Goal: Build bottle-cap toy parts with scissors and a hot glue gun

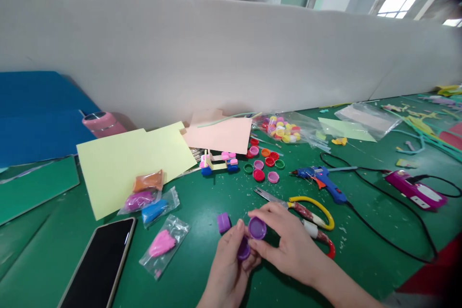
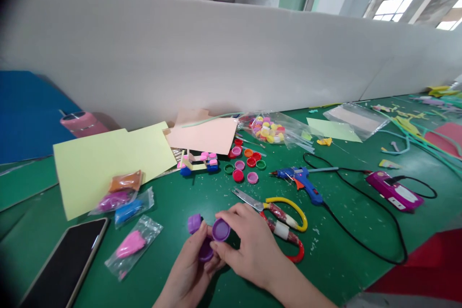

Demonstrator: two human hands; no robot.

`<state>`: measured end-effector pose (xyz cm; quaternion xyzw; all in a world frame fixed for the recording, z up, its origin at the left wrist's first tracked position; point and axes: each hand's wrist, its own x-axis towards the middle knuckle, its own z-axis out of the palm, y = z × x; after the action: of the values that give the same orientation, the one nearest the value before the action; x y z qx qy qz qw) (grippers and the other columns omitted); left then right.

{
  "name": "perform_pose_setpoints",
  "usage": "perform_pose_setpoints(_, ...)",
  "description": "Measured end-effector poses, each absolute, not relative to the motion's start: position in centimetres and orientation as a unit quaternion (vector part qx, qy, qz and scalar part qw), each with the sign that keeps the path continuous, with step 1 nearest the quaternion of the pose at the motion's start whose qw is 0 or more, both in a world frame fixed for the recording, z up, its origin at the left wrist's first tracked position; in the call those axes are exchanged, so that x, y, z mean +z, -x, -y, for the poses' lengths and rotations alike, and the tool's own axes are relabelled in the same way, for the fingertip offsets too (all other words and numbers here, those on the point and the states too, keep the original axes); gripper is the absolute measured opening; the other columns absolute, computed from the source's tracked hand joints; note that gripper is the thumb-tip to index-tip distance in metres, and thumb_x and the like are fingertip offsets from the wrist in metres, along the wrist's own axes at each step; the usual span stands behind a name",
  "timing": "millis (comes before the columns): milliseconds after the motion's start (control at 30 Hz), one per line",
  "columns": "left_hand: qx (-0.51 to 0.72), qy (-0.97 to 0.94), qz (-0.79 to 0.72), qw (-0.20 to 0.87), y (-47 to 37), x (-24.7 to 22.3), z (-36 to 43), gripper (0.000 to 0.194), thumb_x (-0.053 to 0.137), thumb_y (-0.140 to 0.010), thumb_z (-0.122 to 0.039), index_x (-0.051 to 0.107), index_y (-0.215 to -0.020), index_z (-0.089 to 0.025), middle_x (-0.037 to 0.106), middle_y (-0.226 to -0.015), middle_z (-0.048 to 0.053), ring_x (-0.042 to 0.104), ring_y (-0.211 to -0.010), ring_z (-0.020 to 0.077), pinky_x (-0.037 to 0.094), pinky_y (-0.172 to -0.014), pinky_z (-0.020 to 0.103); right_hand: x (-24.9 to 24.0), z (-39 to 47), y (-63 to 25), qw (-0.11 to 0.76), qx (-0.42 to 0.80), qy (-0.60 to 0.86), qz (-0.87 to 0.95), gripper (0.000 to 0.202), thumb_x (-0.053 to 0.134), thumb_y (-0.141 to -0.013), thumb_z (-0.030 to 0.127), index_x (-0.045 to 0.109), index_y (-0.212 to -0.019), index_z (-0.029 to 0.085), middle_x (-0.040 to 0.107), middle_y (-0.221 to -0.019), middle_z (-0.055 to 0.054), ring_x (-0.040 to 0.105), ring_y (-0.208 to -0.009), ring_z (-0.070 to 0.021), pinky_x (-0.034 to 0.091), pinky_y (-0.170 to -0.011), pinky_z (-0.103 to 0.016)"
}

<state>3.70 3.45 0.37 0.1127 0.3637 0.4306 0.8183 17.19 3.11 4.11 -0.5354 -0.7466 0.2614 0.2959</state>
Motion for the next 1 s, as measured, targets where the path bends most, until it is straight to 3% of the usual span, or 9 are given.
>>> perform_pose_setpoints(200,0.4,-0.078,-0.349,0.844,-3.6,1.2,-3.1,0.032,0.076,-0.053,-0.038,0.057,-0.063,-0.015,0.046,-0.045,-0.007,0.038,-0.037,0.0029,0.028,-0.042,0.017,4.4,-3.1,-17.1,0.314,0.329,0.482,0.749,0.036,0.061,-0.075,0.039,0.057,-0.108,0.026,0.048,-0.099,-0.004,0.05,-0.093,-0.0191,0.041,-0.083,-0.031)
perform_pose_setpoints(333,0.416,-0.142,-0.338,0.832,-3.3,1.1,-3.4,0.034,0.078,-0.05,-0.039,0.058,-0.061,-0.013,0.039,-0.047,-0.008,0.029,-0.038,0.0006,0.021,-0.039,0.016,4.0,-2.9,-17.0,0.367,0.36,0.443,0.734,0.039,0.06,-0.076,0.038,0.054,-0.113,0.027,0.047,-0.105,-0.005,0.049,-0.098,-0.0195,0.041,-0.085,-0.031)
perform_pose_setpoints(467,0.419,-0.215,-0.338,0.815,-3.4,0.4,-3.6,0.032,0.072,-0.059,-0.041,0.058,-0.059,-0.012,0.043,-0.046,-0.006,0.033,-0.038,0.0018,0.019,-0.04,0.017,3.4,-3.4,-17.2,0.382,0.273,0.445,0.762,0.024,0.049,-0.085,0.023,0.061,-0.104,0.028,0.053,-0.086,-0.003,0.052,-0.083,-0.0162,0.045,-0.072,-0.029)
perform_pose_setpoints(667,0.397,-0.229,-0.36,0.813,-3.7,-0.6,-3.4,0.038,0.068,-0.061,-0.047,0.051,-0.052,-0.014,0.039,-0.038,-0.007,0.028,-0.033,0.0022,0.015,-0.038,0.02,2.9,-3.8,-18.2,0.361,0.098,0.414,0.83,0.018,0.054,-0.08,0.013,0.065,-0.092,0.022,0.058,-0.073,-0.002,0.05,-0.07,-0.0156,0.042,-0.061,-0.029)
perform_pose_setpoints(1000,0.374,-0.43,-0.503,0.65,-3.2,0.6,-3.8,0.032,0.068,-0.061,-0.043,0.057,-0.056,-0.013,0.042,-0.047,-0.004,0.033,-0.047,0.0077,0.023,-0.045,0.021,2.6,-3.8,-18.9,0.33,0.105,0.41,0.843,0.009,0.053,-0.079,0.014,0.061,-0.078,0.018,0.061,-0.072,-0.003,0.051,-0.069,-0.0158,0.042,-0.064,-0.029)
